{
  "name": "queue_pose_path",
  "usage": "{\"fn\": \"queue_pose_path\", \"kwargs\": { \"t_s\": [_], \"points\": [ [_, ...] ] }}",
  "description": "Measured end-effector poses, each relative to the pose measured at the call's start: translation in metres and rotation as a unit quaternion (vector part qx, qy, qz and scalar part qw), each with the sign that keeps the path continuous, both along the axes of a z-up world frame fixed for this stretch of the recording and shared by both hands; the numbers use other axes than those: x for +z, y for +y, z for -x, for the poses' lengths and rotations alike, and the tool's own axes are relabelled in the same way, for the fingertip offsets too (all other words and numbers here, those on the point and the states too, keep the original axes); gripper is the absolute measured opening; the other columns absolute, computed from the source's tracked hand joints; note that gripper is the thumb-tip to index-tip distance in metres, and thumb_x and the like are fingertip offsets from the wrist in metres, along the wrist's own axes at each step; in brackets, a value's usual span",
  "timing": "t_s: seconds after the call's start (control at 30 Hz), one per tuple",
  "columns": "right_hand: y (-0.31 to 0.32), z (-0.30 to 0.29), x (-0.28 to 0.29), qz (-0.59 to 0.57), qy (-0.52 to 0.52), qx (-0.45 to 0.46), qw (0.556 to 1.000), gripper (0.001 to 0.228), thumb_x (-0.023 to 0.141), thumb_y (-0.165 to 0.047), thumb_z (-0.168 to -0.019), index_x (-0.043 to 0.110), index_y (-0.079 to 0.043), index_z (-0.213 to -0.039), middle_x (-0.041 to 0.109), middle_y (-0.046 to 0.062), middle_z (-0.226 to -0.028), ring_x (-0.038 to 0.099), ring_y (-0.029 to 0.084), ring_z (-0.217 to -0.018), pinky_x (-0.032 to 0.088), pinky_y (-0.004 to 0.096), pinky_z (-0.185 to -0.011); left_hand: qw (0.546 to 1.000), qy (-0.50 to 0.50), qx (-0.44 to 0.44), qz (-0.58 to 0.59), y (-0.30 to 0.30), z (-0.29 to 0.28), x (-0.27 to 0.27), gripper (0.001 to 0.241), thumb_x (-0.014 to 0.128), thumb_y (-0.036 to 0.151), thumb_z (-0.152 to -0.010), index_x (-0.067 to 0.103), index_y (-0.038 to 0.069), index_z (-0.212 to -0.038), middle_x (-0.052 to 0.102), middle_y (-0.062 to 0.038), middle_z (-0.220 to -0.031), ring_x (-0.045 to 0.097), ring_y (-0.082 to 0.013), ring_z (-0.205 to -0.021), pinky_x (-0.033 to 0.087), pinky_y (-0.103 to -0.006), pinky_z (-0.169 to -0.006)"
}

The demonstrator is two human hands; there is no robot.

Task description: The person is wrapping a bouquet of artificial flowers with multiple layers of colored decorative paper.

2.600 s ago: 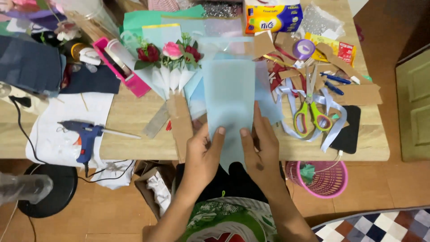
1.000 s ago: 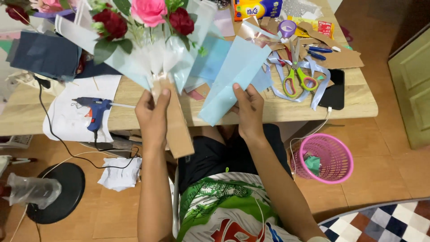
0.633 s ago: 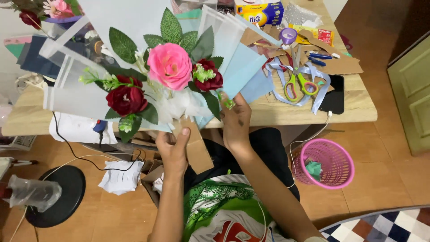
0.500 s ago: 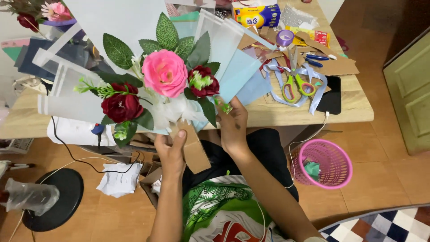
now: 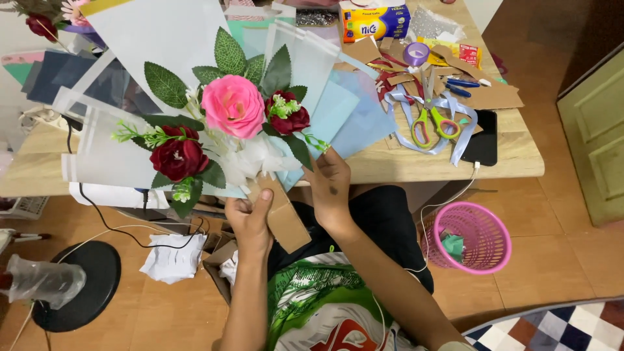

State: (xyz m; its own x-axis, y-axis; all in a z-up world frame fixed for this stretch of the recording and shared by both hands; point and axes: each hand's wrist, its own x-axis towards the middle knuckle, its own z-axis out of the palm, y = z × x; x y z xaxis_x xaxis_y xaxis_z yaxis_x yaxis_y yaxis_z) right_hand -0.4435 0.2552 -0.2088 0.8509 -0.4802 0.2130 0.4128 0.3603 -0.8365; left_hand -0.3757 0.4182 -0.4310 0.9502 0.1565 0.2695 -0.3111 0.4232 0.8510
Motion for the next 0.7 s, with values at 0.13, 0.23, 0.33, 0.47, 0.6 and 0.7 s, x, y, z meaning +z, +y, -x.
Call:
{"fn": "queue_pose_path", "kwargs": {
  "t_s": [0.13,0.23,0.33,0.47,0.6,0.7],
  "points": [
    [-0.002,0.0,-0.005,0.044,-0.004,-0.015,0.999,0.023,0.07,-0.007,-0.098,0.07,-0.003,-0.121,0.074,0.009,-0.097,0.066,0.011,-0.086,0.064,0.039,-0.076,1.0,0.011,0.003,0.013,-0.008,0.004,-0.013,0.051,0.08,0.012,-0.086,0.058,0.002,-0.132,0.075,-0.011,-0.104,0.07,-0.0147,-0.086,0.061,-0.0362,-0.076],
    [0.0,0.004,-0.006,0.058,-0.006,-0.012,0.998,0.029,0.069,-0.012,-0.101,0.068,-0.002,-0.128,0.076,0.009,-0.102,0.064,0.009,-0.091,0.063,0.04,-0.081,1.0,0.001,0.014,0.005,-0.011,0.002,-0.024,0.052,0.081,0.014,-0.086,0.06,0.003,-0.132,0.074,-0.008,-0.108,0.065,-0.0108,-0.092,0.058,-0.0368,-0.083],
    [0.005,0.015,0.014,0.069,-0.01,-0.007,0.998,0.031,0.069,-0.015,-0.101,0.067,-0.003,-0.129,0.076,0.008,-0.105,0.064,0.009,-0.094,0.062,0.04,-0.084,1.0,-0.008,0.018,-0.007,-0.01,0.007,-0.015,0.056,0.083,0.017,-0.084,0.059,0.001,-0.133,0.073,-0.008,-0.11,0.063,-0.0103,-0.094,0.056,-0.0394,-0.088],
    [0.003,0.014,0.007,0.082,-0.008,-0.002,0.997,0.033,0.068,-0.021,-0.102,0.067,-0.005,-0.131,0.075,0.007,-0.108,0.064,0.01,-0.097,0.061,0.039,-0.088,0.994,-0.051,0.046,-0.09,-0.021,0.036,0.077,0.056,0.087,0.016,-0.08,0.064,0.001,-0.129,0.073,-0.009,-0.109,0.061,-0.012,-0.098,0.053,-0.0403,-0.093],
    [0.006,0.012,-0.006,0.093,-0.014,-0.004,0.996,0.026,0.069,-0.019,-0.101,0.069,-0.004,-0.123,0.071,0.003,-0.106,0.063,0.01,-0.095,0.062,0.037,-0.084,0.985,-0.057,0.089,-0.137,-0.006,0.022,0.022,0.064,0.093,0.02,-0.076,0.064,0.002,-0.13,0.072,-0.009,-0.114,0.063,-0.0139,-0.107,0.049,-0.041,-0.1],
    [0.01,0.013,-0.001,0.121,-0.03,-0.021,0.992,0.022,0.069,-0.017,-0.101,0.07,-0.006,-0.121,0.069,0.001,-0.104,0.064,0.011,-0.096,0.062,0.037,-0.085,0.979,-0.079,0.1,-0.157,-0.035,0.067,0.179,0.056,0.092,0.017,-0.079,0.066,0.002,-0.125,0.073,-0.009,-0.112,0.064,-0.0144,-0.106,0.05,-0.0424,-0.1]
  ]
}}
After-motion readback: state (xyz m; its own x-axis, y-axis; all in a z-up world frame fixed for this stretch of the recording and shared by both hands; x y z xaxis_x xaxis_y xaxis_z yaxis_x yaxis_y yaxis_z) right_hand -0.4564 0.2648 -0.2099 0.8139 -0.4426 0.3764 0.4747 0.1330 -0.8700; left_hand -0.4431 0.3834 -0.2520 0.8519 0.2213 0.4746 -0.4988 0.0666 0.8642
